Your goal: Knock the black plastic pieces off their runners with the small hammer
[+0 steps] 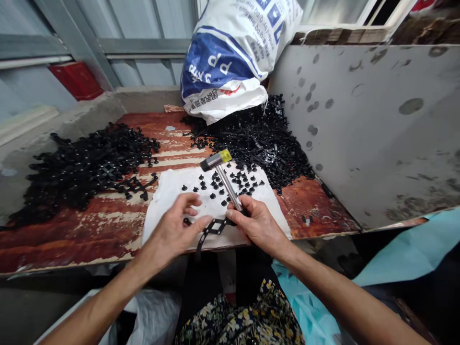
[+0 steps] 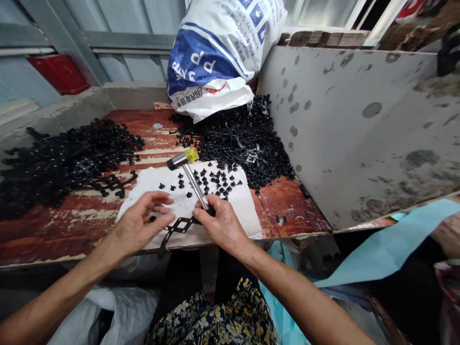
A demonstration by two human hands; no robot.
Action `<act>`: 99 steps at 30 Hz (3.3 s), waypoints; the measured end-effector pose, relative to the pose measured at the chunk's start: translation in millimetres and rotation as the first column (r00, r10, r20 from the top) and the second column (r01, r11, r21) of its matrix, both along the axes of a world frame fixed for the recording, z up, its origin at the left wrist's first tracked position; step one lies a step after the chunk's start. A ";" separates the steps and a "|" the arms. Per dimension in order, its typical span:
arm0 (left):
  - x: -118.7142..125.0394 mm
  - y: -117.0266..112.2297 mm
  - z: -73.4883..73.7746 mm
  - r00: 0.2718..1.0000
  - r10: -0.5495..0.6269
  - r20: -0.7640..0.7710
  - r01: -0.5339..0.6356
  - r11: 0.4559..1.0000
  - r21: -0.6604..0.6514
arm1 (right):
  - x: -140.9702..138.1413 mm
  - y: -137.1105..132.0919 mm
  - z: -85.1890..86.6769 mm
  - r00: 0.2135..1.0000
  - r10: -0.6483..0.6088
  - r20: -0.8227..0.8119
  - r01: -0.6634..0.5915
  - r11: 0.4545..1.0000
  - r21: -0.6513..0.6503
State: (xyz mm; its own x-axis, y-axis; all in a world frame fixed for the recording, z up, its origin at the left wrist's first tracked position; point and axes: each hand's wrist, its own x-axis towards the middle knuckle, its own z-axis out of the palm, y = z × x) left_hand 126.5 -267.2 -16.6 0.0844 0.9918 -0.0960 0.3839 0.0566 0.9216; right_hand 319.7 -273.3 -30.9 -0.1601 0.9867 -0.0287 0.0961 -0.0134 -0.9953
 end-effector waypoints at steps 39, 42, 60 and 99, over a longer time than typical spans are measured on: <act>-0.5 36.0 0.2 0.584 -0.228 -0.779 0.492 0.863 0.117 | -1.7 9.6 -9.3 0.994 -0.091 -0.055 0.087 0.994 -0.060; -6.3 51.8 0.7 0.632 -0.252 -0.733 0.475 0.873 0.109 | 8.3 0.0 -11.3 0.982 -0.155 -0.112 0.143 0.984 -0.102; 5.4 66.7 -3.6 0.686 -0.228 -0.691 0.342 0.939 0.030 | 25.8 -23.1 -36.4 0.952 -0.213 -0.221 0.169 0.965 -0.202; 5.7 74.6 -1.3 0.656 -0.261 -0.708 0.308 0.949 -0.065 | 49.4 -14.6 -23.2 0.846 -0.113 0.521 -0.171 0.868 0.466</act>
State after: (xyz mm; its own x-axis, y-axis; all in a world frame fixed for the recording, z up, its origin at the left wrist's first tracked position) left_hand 132.2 -192.7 -18.0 0.2942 0.9363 -0.1918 0.9044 -0.2079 0.3727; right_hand 369.1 -287.9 -54.1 -0.2902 0.8885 0.3554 0.5863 0.4586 -0.6678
